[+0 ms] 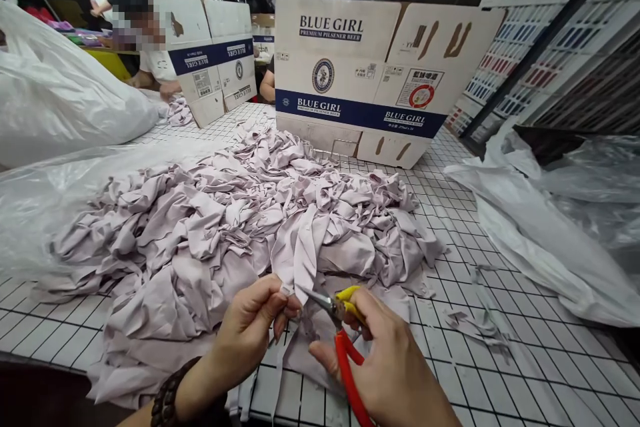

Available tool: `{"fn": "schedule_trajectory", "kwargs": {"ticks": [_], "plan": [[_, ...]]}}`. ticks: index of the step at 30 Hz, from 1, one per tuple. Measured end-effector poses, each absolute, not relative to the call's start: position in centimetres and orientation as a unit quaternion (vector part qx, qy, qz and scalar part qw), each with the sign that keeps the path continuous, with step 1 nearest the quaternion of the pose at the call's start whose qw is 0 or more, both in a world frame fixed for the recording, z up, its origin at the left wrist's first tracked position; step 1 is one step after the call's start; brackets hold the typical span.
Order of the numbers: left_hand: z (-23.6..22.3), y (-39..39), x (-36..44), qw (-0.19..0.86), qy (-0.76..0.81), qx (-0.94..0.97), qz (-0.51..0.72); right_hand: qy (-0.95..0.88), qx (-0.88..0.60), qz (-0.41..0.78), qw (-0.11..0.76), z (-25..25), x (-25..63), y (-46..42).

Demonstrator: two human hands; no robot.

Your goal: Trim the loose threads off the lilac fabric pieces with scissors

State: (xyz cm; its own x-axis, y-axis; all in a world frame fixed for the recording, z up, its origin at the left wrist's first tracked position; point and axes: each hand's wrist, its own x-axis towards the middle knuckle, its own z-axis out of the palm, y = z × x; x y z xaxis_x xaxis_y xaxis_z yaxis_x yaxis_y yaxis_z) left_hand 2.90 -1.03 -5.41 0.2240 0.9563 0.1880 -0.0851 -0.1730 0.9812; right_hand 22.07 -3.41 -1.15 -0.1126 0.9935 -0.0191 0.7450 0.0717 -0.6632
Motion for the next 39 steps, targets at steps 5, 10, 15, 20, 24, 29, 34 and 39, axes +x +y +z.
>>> {"fn": "schedule_trajectory", "kwargs": {"ticks": [5, 10, 15, 20, 24, 29, 34, 39], "plan": [[-5.1, -1.0, 2.9, 0.46, 0.389, 0.648, 0.466, -0.728, -0.632, 0.185, 0.19, -0.7, 21.7, -3.9], [-4.5, -1.0, 2.8, 0.452, 0.391, 0.664, 0.45, -0.757, -0.606, 0.17, 0.175, -1.5, 21.7, -3.7], [-4.5, -1.1, 2.6, 0.451, 0.386, 0.663, 0.456, -0.759, -0.602, 0.166, 0.184, -1.5, 21.4, -3.6], [-4.6, -1.2, 2.6, 0.453, 0.393, 0.658, 0.456, -0.764, -0.599, 0.151, 0.189, -1.4, 21.0, -3.8], [-4.6, -1.3, 2.5, 0.447, 0.4, 0.656, 0.458, -0.768, -0.599, 0.136, 0.181, -1.4, 21.0, -3.9], [-4.5, -1.4, 2.5, 0.454, 0.397, 0.644, 0.47, -0.765, -0.602, 0.13, 0.186, -1.5, 20.8, -4.1], [-4.8, -1.5, 2.5, 0.48, 0.403, 0.625, 0.466, -0.766, -0.597, 0.139, 0.192, -1.4, 20.8, -4.1], [-5.3, -1.5, 2.5, 0.511, 0.4, 0.604, 0.463, -0.765, -0.6, 0.145, 0.183, -1.6, 20.9, -4.2]]}}
